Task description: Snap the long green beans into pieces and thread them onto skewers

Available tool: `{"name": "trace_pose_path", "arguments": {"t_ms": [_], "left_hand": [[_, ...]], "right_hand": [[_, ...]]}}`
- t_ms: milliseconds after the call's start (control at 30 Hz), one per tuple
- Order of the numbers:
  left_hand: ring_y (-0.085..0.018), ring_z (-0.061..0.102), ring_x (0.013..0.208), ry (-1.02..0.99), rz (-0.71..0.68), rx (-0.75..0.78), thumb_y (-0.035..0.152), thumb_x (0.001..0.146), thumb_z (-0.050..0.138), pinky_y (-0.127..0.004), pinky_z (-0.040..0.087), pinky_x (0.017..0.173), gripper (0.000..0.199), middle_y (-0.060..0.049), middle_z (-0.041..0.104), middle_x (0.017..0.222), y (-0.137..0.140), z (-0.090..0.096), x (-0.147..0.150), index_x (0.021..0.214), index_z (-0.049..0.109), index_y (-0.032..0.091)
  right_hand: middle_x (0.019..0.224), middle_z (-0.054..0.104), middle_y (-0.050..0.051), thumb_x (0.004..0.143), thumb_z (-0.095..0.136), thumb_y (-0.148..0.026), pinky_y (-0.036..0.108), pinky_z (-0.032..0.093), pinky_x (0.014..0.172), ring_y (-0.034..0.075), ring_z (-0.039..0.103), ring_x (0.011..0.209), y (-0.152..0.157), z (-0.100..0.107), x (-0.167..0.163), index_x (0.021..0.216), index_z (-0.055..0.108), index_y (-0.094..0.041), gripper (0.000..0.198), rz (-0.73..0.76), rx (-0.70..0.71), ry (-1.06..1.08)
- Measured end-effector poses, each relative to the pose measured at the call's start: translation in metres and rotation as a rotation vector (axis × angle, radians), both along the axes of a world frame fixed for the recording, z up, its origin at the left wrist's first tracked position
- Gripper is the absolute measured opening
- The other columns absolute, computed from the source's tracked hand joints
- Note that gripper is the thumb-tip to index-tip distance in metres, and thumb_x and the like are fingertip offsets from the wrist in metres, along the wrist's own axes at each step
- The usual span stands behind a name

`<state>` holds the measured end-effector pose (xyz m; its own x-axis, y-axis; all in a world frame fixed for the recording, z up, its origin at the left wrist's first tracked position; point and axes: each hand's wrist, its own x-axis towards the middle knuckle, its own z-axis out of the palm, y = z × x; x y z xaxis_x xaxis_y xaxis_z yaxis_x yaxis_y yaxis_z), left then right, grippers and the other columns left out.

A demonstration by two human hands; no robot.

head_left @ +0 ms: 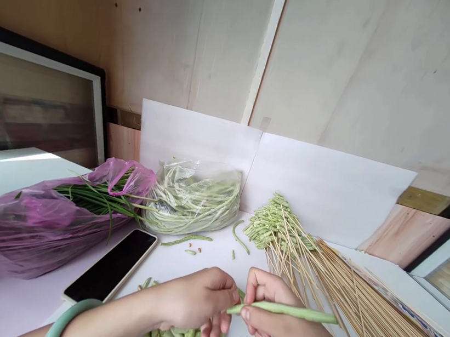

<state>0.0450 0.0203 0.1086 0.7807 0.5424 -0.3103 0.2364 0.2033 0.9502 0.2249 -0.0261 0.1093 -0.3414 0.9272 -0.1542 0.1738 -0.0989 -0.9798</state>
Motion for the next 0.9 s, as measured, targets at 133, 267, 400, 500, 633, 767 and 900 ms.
{"name": "trace_pose_path", "arguments": {"t_ms": [133,267,400,500,633,767,900], "left_hand": [[-0.008,0.045,0.042,0.027,-0.121,0.072,0.053,0.081,0.047,-0.021,0.034,0.041,0.038,0.004,0.049,0.057,-0.002,0.0,-0.002,0.074,0.051,0.016],[-0.006,0.04,0.038,-0.025,-0.133,0.092,0.052,0.085,0.044,-0.022,0.036,0.042,0.037,0.003,0.05,0.057,-0.001,-0.001,-0.001,0.077,0.052,0.016],[-0.007,0.043,0.04,-0.075,-0.048,0.066,0.06,0.082,0.045,-0.022,0.035,0.043,0.044,0.003,0.052,0.061,-0.002,-0.003,0.0,0.076,0.05,0.016],[-0.007,0.045,0.043,-0.064,-0.05,0.065,0.069,0.077,0.046,-0.021,0.033,0.043,0.053,0.004,0.049,0.061,-0.003,-0.004,0.0,0.077,0.05,0.016],[-0.005,0.04,0.045,-0.023,-0.05,0.117,0.073,0.071,0.053,-0.02,0.028,0.043,0.056,0.005,0.045,0.064,-0.003,-0.008,-0.002,0.076,0.046,0.017],[-0.005,0.031,0.044,-0.042,-0.077,0.136,0.07,0.072,0.056,-0.021,0.021,0.042,0.053,0.007,0.041,0.057,-0.001,-0.009,-0.002,0.072,0.048,0.017],[-0.006,0.025,0.042,-0.06,-0.151,0.166,0.064,0.074,0.06,-0.022,0.017,0.04,0.048,0.008,0.033,0.047,-0.001,0.0,-0.006,0.065,0.049,0.017]], "right_hand": [[0.063,0.057,-0.004,0.068,0.075,-0.034,0.017,0.033,0.044,0.01,0.056,0.056,0.001,-0.008,-0.003,0.071,0.047,-0.018,0.032,-0.008,-0.024,0.045],[0.054,0.059,-0.004,0.064,0.081,-0.035,0.016,0.027,0.039,0.006,0.049,0.045,0.003,-0.017,-0.007,0.07,0.05,-0.017,0.036,-0.054,-0.027,0.138],[0.048,0.058,-0.006,0.066,0.079,-0.039,0.016,0.021,0.038,0.004,0.04,0.04,0.006,-0.018,-0.011,0.069,0.045,-0.019,0.039,-0.106,0.004,0.161],[0.049,0.055,-0.008,0.067,0.079,-0.035,0.015,0.023,0.039,0.006,0.046,0.043,0.007,-0.017,-0.012,0.069,0.039,-0.021,0.043,-0.106,0.026,0.165],[0.052,0.057,-0.008,0.061,0.084,-0.025,0.016,0.03,0.043,0.007,0.05,0.047,0.008,-0.018,-0.01,0.066,0.041,-0.02,0.043,-0.085,0.061,0.146],[0.057,0.056,-0.006,0.055,0.087,-0.023,0.02,0.036,0.051,0.01,0.049,0.054,0.005,-0.015,-0.005,0.065,0.047,-0.018,0.042,-0.063,0.082,0.057],[0.052,0.045,-0.006,0.063,0.08,-0.029,0.021,0.027,0.045,0.009,0.039,0.05,-0.002,-0.012,-0.002,0.057,0.051,-0.017,0.033,-0.004,0.231,-0.185]]}}
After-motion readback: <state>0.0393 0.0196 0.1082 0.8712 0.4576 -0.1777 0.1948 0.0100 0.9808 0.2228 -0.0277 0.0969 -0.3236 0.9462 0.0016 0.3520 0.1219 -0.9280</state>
